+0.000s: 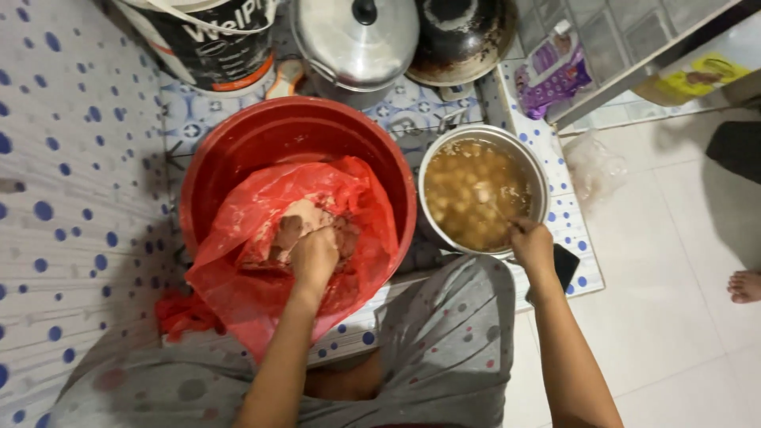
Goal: Mixing a meat mixture by hand in a bowl and stirring a pot of meatballs with a spoon.
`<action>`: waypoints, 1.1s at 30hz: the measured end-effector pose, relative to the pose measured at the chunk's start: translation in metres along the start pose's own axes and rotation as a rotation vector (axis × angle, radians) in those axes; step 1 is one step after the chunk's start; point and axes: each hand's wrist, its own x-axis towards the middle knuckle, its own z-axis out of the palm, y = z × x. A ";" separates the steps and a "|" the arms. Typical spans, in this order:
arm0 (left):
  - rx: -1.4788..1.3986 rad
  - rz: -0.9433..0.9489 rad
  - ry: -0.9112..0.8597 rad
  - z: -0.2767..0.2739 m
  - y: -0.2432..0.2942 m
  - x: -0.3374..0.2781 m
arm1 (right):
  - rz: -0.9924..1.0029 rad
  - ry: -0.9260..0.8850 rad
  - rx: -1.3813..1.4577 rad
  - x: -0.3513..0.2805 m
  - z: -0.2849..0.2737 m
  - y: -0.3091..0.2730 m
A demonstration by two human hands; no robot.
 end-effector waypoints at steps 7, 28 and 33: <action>0.018 -0.025 -0.001 0.019 -0.019 0.002 | -0.025 0.080 -0.150 0.042 0.012 0.037; 0.097 -0.217 -0.416 0.012 -0.037 0.044 | -0.266 0.199 0.339 -0.053 0.026 -0.039; 0.340 -0.066 -0.587 0.065 -0.060 0.056 | -0.390 0.257 0.316 -0.066 0.028 -0.062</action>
